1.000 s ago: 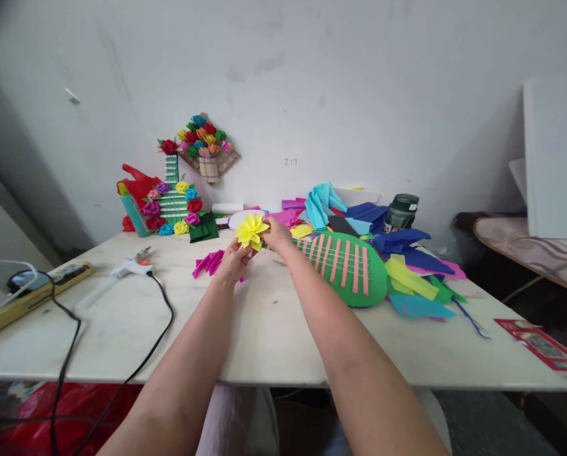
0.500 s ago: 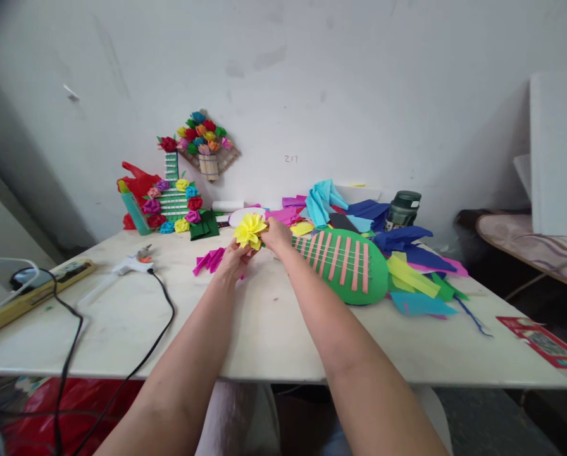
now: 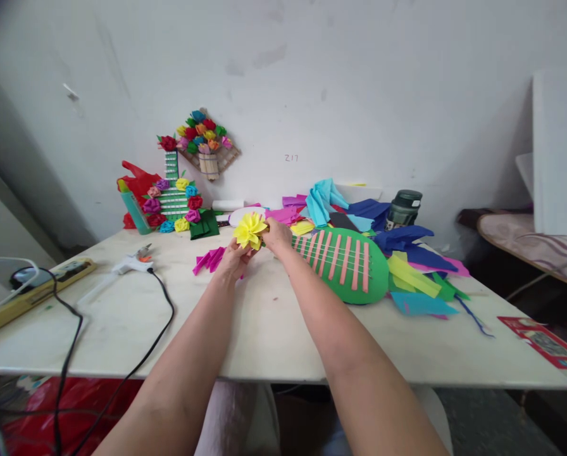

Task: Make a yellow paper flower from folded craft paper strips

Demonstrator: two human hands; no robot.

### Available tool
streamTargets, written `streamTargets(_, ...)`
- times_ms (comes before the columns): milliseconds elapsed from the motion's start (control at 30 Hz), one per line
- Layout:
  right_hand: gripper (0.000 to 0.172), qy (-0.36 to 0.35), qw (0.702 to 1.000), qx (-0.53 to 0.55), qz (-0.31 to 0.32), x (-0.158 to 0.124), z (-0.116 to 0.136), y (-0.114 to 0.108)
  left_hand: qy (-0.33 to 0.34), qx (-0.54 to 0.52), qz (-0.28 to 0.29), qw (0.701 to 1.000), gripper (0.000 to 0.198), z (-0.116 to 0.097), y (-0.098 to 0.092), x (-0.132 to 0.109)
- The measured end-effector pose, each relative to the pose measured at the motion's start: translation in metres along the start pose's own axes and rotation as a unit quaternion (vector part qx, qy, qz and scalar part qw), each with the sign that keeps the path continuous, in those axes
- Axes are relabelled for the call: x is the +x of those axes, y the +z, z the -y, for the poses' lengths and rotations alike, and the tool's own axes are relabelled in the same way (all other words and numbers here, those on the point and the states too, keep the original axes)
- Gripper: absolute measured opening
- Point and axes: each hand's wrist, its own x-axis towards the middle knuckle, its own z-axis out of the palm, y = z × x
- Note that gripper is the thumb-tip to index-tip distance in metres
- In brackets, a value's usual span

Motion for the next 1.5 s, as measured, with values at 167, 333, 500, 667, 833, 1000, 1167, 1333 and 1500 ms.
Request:
streamTargets(167,0.026,0.006,1.000,0.018,-0.003,-0.001,0.001,-0.002,0.004,-0.009,-0.001,1.000,0.043,-0.002,0.003,-0.001)
streamTargets(333,0.027,0.007,0.999,0.043,-0.004,-0.002,0.005,-0.008,0.011,-0.006,-0.006,1.000,0.045,-0.003,0.004,-0.001)
streamTargets(500,0.023,-0.005,0.998,0.062,0.001,-0.002,0.007,-0.012,0.019,-0.005,-0.011,1.000,0.044,-0.004,0.005,-0.002)
streamTargets(667,0.021,-0.011,0.997,0.078,0.001,-0.001,0.006,-0.010,0.015,-0.017,-0.016,1.000,0.047,-0.003,0.004,0.000)
streamTargets(833,0.019,-0.026,0.989,0.142,-0.032,0.000,0.002,-0.004,-0.001,-0.023,-0.055,0.998,0.051,-0.001,0.002,0.002)
streamTargets(1000,0.014,0.004,0.960,0.271,-0.073,-0.004,0.003,0.001,-0.001,-0.033,-0.095,0.995,0.051,0.000,-0.003,0.005)
streamTargets(1167,0.014,0.091,0.901,0.421,-0.059,-0.014,0.003,0.002,0.000,-0.039,-0.172,0.984,0.052,-0.002,-0.007,0.007)
streamTargets(1333,0.017,0.173,0.821,0.542,-0.049,-0.024,-0.005,0.003,0.009,-0.040,-0.223,0.974,0.053,-0.005,-0.009,0.010)
streamTargets(1500,0.021,0.185,0.778,0.600,0.000,-0.031,-0.021,0.004,0.021,-0.026,-0.263,0.964,0.057,-0.008,-0.012,0.011)
